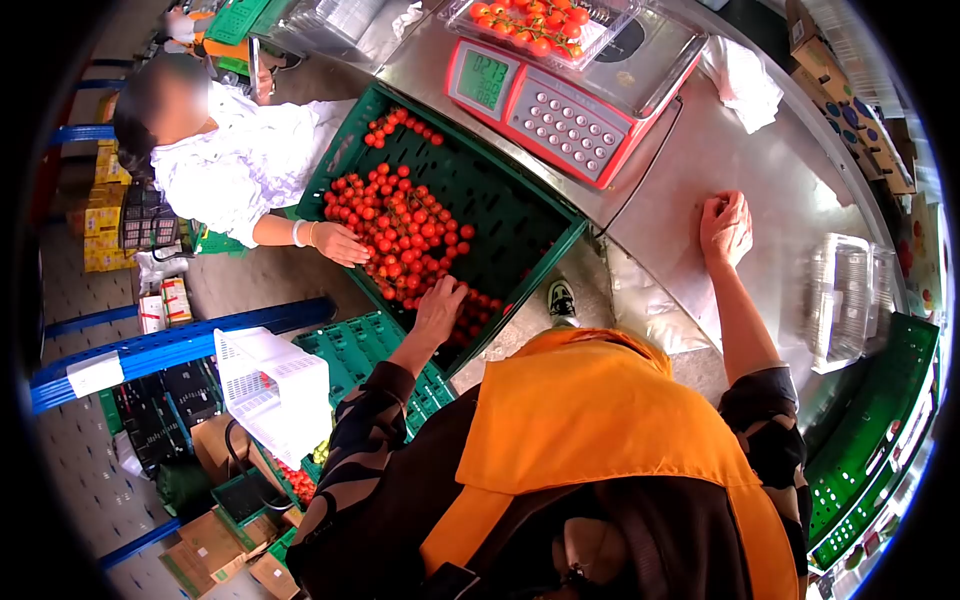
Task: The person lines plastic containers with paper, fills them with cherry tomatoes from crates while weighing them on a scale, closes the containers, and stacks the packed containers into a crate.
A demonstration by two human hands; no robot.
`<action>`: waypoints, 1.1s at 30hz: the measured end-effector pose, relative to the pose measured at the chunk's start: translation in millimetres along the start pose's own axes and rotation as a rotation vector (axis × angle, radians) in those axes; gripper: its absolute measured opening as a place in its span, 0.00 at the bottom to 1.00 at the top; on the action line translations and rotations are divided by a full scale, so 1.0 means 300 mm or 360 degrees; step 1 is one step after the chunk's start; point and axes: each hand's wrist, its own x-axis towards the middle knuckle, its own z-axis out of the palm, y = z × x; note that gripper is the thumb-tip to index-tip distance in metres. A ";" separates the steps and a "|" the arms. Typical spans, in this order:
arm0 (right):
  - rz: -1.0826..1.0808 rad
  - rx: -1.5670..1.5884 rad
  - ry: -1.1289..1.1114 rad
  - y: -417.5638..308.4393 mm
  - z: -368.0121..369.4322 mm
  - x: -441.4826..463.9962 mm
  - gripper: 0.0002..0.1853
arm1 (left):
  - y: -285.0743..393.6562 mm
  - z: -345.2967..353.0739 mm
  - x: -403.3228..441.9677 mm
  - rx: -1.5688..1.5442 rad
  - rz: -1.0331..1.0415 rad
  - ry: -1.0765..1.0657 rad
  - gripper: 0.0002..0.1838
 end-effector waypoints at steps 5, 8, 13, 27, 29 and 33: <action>0.0010 0.0024 0.0000 0.007 0.007 0.002 0.06 | 0.008 0.003 0.002 0.0110 0.0044 0.0091 0.13; 0.0019 0.0043 0.0008 0.006 0.001 -0.001 0.06 | 0.016 -0.024 -0.002 -0.0108 -0.0040 0.0194 0.10; 0.0012 0.0078 0.0034 -0.008 -0.014 -0.001 0.05 | -0.054 -0.087 0.029 -0.0902 -0.0324 0.0820 0.10; -0.0022 0.0195 0.0087 0.001 -0.027 -0.005 0.05 | -0.087 -0.700 0.277 -0.2970 0.0097 0.0909 0.18; 0.0011 0.0211 0.0082 0.001 -0.031 -0.003 0.04 | -0.059 -0.776 0.329 -0.3030 0.0208 0.0872 0.19; 0.0061 0.0266 0.0072 -0.005 -0.039 -0.004 0.05 | 0.008 -0.906 0.443 -0.3014 0.0299 0.0770 0.20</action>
